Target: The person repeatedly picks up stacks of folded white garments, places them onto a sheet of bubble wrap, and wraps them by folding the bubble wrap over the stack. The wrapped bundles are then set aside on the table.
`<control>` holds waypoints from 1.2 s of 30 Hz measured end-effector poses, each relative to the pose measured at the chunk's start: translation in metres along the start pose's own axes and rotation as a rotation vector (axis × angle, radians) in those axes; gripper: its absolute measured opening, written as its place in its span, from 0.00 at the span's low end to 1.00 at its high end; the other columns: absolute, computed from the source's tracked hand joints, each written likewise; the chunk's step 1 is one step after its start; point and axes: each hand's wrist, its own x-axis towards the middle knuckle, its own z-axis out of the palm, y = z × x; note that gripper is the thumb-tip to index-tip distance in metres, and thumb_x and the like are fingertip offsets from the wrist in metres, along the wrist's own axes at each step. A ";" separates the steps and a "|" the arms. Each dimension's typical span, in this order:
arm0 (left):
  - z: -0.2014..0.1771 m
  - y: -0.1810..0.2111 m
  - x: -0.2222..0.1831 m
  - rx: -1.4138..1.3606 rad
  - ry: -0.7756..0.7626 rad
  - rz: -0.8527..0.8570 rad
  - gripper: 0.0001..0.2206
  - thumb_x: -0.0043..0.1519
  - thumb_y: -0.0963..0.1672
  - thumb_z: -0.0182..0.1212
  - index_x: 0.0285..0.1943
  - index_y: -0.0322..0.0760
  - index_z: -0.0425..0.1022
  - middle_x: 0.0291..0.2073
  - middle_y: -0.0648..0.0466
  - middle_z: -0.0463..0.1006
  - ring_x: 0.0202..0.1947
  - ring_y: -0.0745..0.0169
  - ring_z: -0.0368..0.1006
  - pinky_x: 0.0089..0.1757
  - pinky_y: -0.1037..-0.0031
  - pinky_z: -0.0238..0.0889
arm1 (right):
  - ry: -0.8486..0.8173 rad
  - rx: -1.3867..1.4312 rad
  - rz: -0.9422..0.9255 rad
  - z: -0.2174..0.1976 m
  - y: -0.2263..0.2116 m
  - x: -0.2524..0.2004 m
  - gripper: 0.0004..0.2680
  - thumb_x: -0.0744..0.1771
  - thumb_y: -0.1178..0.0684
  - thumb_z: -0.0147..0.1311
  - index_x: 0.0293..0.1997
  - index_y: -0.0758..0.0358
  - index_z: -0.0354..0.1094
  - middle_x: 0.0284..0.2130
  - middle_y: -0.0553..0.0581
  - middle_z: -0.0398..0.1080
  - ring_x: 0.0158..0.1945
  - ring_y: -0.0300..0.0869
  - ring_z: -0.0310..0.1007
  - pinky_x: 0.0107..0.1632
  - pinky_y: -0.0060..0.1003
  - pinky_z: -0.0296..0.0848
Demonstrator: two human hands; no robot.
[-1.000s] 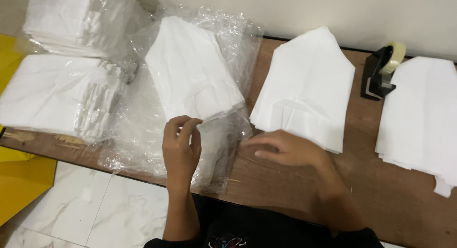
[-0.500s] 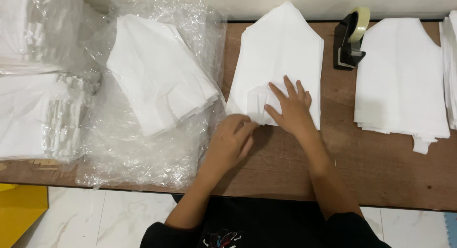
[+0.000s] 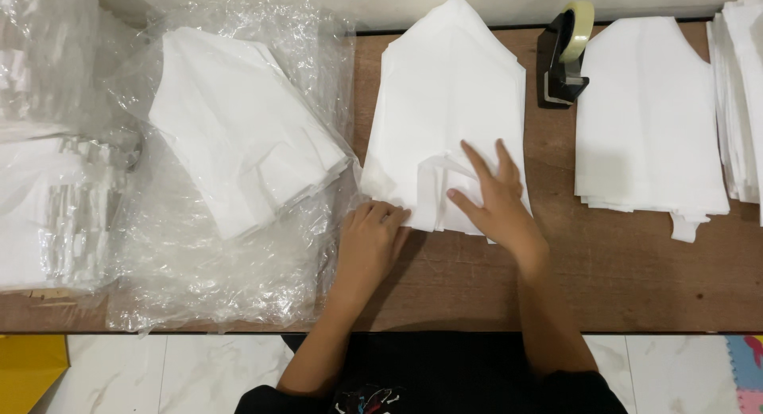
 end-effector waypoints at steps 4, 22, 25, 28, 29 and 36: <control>-0.003 -0.004 -0.005 -0.086 0.067 -0.014 0.09 0.61 0.48 0.63 0.48 0.49 0.81 0.38 0.55 0.78 0.50 0.52 0.74 0.51 0.58 0.65 | 0.186 -0.049 0.102 -0.024 -0.013 -0.010 0.26 0.68 0.38 0.47 0.74 0.51 0.47 0.66 0.85 0.37 0.69 0.77 0.36 0.62 0.78 0.41; -0.009 0.016 -0.017 -0.444 0.452 -0.108 0.04 0.58 0.44 0.69 0.39 0.44 0.82 0.37 0.52 0.69 0.41 0.52 0.73 0.44 0.67 0.67 | 0.055 0.036 0.411 -0.064 -0.013 -0.027 0.24 0.70 0.41 0.45 0.73 0.65 0.52 0.56 0.76 0.65 0.59 0.63 0.65 0.55 0.60 0.68; -0.005 0.015 -0.017 -0.483 0.454 -0.102 0.04 0.58 0.45 0.69 0.39 0.44 0.82 0.31 0.55 0.69 0.36 0.54 0.73 0.41 0.70 0.67 | 0.076 0.065 0.425 -0.067 -0.006 -0.029 0.23 0.71 0.39 0.45 0.72 0.63 0.54 0.53 0.75 0.66 0.58 0.63 0.67 0.54 0.60 0.68; -0.006 0.016 -0.015 -0.536 0.463 -0.071 0.05 0.58 0.45 0.69 0.38 0.43 0.82 0.31 0.56 0.70 0.36 0.56 0.74 0.41 0.70 0.68 | 0.075 0.119 0.415 -0.070 -0.002 -0.028 0.24 0.70 0.40 0.47 0.72 0.64 0.54 0.54 0.76 0.66 0.58 0.64 0.66 0.55 0.61 0.67; -0.006 0.016 -0.015 -0.531 0.457 -0.032 0.05 0.58 0.45 0.68 0.39 0.41 0.81 0.33 0.55 0.70 0.40 0.54 0.74 0.43 0.68 0.69 | 0.046 0.166 0.417 -0.071 -0.002 -0.028 0.24 0.70 0.40 0.46 0.73 0.63 0.51 0.54 0.75 0.65 0.59 0.63 0.65 0.57 0.60 0.65; -0.001 0.001 -0.018 -0.504 0.435 0.147 0.05 0.59 0.44 0.66 0.39 0.39 0.79 0.37 0.54 0.70 0.48 0.50 0.74 0.49 0.63 0.69 | -0.086 0.186 0.445 -0.072 -0.012 -0.018 0.25 0.69 0.39 0.43 0.71 0.67 0.52 0.61 0.76 0.61 0.65 0.64 0.60 0.64 0.60 0.59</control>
